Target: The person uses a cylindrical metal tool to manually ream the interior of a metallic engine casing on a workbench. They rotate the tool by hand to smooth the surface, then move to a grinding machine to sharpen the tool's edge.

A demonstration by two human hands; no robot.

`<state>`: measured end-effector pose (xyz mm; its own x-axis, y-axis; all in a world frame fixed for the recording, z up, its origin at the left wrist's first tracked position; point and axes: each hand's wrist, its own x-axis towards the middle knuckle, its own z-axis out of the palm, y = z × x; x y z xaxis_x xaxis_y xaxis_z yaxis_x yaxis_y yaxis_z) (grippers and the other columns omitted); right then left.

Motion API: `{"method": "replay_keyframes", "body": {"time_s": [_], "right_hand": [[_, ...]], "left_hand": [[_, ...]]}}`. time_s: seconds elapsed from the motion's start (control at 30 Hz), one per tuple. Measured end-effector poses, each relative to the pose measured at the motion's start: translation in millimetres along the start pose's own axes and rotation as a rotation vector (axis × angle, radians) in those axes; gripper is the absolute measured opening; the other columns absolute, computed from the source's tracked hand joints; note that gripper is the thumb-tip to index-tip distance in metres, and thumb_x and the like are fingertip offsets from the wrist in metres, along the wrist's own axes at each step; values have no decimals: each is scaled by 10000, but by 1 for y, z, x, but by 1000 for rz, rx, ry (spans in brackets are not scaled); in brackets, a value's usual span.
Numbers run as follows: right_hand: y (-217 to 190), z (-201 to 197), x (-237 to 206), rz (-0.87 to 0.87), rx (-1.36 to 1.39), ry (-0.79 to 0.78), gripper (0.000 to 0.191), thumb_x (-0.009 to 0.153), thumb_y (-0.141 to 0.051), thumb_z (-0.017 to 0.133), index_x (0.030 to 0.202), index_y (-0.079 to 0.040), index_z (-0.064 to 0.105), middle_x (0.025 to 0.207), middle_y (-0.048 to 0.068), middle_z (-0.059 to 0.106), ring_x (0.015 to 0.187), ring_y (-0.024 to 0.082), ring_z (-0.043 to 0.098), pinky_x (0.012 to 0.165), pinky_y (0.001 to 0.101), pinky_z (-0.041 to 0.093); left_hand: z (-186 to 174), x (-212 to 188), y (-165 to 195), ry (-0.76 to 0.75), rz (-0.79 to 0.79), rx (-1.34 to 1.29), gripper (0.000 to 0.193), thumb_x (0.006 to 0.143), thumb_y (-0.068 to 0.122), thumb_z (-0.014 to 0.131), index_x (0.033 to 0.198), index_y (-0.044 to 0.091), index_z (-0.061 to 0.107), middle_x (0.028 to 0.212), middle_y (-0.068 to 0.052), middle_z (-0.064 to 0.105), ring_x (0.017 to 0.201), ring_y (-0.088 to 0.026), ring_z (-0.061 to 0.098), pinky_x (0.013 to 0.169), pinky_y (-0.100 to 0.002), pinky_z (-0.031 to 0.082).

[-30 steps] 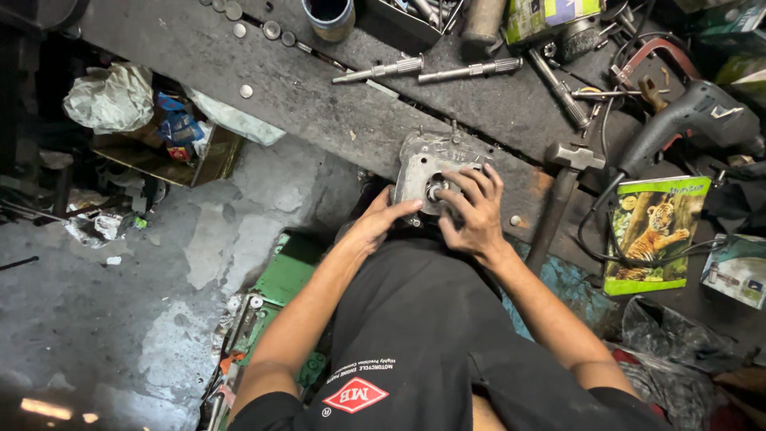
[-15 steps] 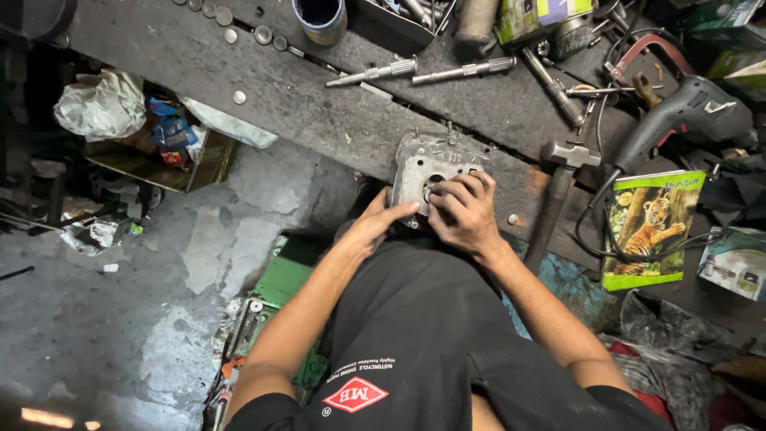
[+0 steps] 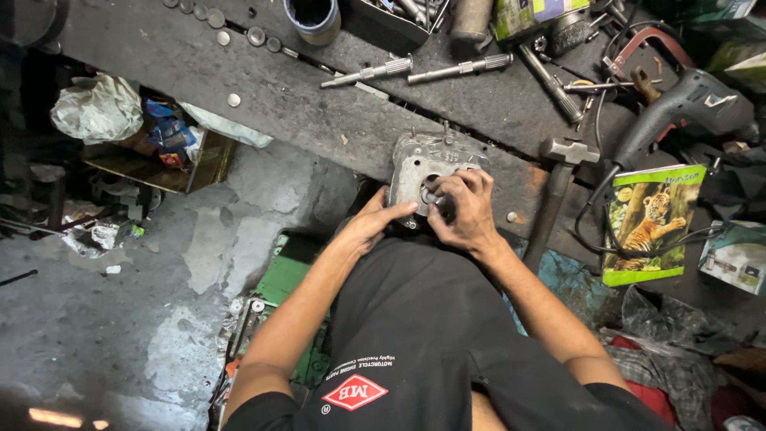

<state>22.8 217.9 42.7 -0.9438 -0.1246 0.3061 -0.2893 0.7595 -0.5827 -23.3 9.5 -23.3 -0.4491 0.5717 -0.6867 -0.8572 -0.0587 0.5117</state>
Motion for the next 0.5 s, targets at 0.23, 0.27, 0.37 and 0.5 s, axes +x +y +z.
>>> {"method": "replay_keyframes", "body": {"time_s": [0.23, 0.27, 0.37, 0.5], "right_hand": [[1, -1, -1, -11, 5, -7, 425, 791, -90, 771, 1122, -102, 506, 1212, 45, 672, 1176, 281, 519, 1077, 501, 327], [0, -1, -1, -10, 12, -9, 427, 791, -92, 771, 1122, -101, 503, 1208, 42, 672, 1176, 280, 518, 1075, 500, 325], [0, -1, -1, -3, 15, -11, 433, 787, -95, 770, 1122, -100, 496, 1202, 41, 673, 1176, 280, 514, 1074, 500, 322], [-1, -1, 0, -7, 10, -11, 434, 792, -98, 765, 1126, -101, 488, 1203, 39, 674, 1177, 281, 508, 1084, 503, 321]], "left_hand": [[2, -1, 3, -4, -22, -13, 730, 793, 247, 844, 1391, 5, 502, 1275, -135, 656, 1190, -211, 608, 1015, -357, 481], [2, -1, 3, -5, -11, -10, 730, 797, 247, 846, 1394, 3, 503, 1279, -136, 659, 1197, -209, 610, 1025, -351, 480], [2, -2, 4, -7, -29, -35, 738, 797, 252, 845, 1396, -8, 501, 1276, -139, 653, 1189, -215, 606, 1008, -367, 482], [3, -3, 6, 0, -45, -14, 781, 785, 261, 842, 1425, 2, 476, 1303, -148, 641, 1209, -227, 597, 1021, -376, 472]]}}
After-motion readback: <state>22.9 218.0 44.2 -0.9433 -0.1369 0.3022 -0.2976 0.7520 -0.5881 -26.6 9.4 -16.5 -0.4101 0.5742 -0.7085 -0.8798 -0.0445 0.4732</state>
